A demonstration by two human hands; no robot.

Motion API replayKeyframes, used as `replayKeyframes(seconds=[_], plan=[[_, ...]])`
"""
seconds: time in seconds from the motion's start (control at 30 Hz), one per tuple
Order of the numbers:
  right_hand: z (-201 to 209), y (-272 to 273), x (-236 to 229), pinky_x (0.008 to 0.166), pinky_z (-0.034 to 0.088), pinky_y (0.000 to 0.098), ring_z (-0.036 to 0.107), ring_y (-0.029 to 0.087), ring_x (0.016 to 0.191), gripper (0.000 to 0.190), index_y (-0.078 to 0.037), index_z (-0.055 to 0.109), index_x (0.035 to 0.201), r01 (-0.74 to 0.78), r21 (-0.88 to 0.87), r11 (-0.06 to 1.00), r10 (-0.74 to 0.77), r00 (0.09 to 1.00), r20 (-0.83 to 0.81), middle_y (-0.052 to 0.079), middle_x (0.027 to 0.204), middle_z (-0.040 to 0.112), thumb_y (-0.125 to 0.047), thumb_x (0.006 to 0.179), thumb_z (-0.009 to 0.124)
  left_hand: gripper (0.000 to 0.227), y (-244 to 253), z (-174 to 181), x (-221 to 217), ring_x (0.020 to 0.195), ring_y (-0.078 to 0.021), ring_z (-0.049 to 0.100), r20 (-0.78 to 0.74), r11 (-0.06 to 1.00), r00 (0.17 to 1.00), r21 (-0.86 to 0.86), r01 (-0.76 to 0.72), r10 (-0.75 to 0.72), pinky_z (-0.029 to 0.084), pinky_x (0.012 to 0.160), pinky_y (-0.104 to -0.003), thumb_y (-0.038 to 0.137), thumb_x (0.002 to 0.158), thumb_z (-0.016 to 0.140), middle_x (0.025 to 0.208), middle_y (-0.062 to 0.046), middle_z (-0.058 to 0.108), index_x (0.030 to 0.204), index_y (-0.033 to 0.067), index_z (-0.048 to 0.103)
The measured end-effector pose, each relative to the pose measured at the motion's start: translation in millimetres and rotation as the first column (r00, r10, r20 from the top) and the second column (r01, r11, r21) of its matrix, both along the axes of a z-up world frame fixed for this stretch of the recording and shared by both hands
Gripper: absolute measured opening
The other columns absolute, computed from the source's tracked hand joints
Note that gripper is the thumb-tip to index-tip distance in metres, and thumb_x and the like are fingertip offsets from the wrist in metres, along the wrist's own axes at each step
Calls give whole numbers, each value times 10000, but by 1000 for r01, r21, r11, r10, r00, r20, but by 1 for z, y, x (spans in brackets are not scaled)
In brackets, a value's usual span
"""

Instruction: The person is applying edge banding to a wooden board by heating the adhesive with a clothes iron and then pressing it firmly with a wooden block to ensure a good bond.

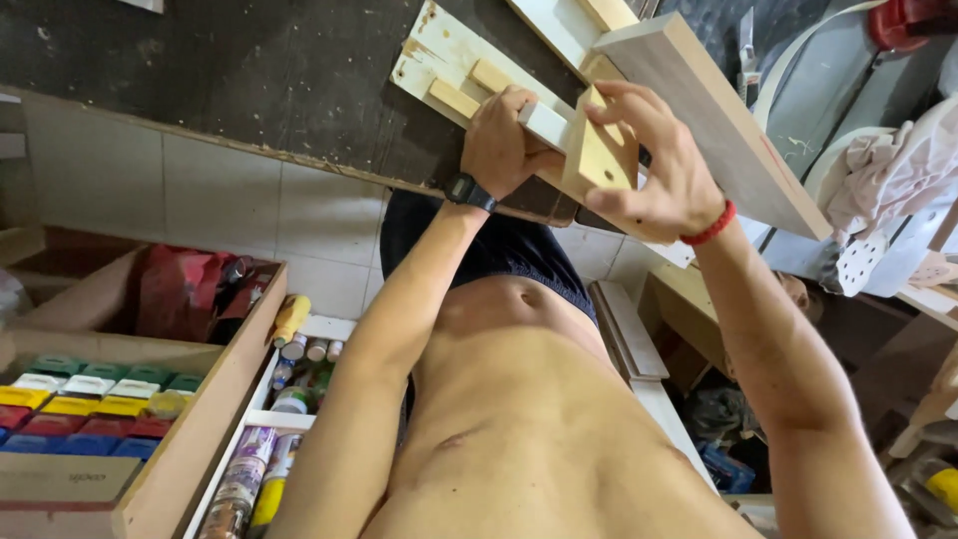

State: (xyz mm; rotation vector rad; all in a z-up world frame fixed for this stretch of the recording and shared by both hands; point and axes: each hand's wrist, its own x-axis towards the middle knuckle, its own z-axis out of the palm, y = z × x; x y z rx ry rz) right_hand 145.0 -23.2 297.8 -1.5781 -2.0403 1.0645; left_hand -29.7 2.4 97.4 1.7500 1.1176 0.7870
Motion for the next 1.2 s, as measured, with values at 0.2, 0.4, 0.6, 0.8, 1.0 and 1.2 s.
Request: replayKeyframes(seconds=[0.2,0.4,0.6,0.8,1.0,1.2], plan=[[2,27,-6,842,494,443,565,335,1112,753,68,577,1236,11,-51,999,-14,998,-67,212,1290,601,-590,870,599,620,1,10,-2,937,-356,684,51,998,999,54,10,-13,538,769,-491,569,820,791,1072,-118,692,1103,60,580],[22,-22,65,810,519,441,638,326,1017,757,11,690,1268,-19,-267,964,67,983,172,201,1243,669,-560,790,557,879,-2,-11,-2,1011,-345,709,-2,999,1000,30,-16,16,569,856,-461,546,621,1070,1106,-130,717,1169,14,634],[-3,-6,50,802,506,472,623,368,1006,804,26,648,1341,-26,-200,979,50,992,115,248,1213,662,-584,830,530,930,-2,-5,-6,1007,-338,707,20,996,999,83,-28,26,547,819,-460,775,642,892,1105,-99,698,1149,52,600],[0,-21,74,786,481,418,649,301,953,613,-26,710,1205,-60,-159,985,61,998,0,140,1120,721,-486,809,618,886,-3,-1,-7,962,-369,706,55,984,997,168,-63,54,533,755,-444,780,787,775,1086,-135,637,1161,19,518],[36,-124,137,587,674,381,777,335,965,785,47,636,1306,159,-424,891,-87,979,183,180,1164,703,-541,787,607,886,-3,1,-6,962,-358,686,67,979,997,197,-61,49,559,697,-468,794,799,751,1102,-138,597,1165,23,515],[4,-119,56,1086,463,678,411,478,1361,871,-42,689,1241,8,304,953,-139,900,414,289,1530,448,-718,717,856,848,4,11,-6,897,-308,722,64,996,997,72,-46,41,573,725,-427,647,640,988,992,-109,696,1079,24,618]])
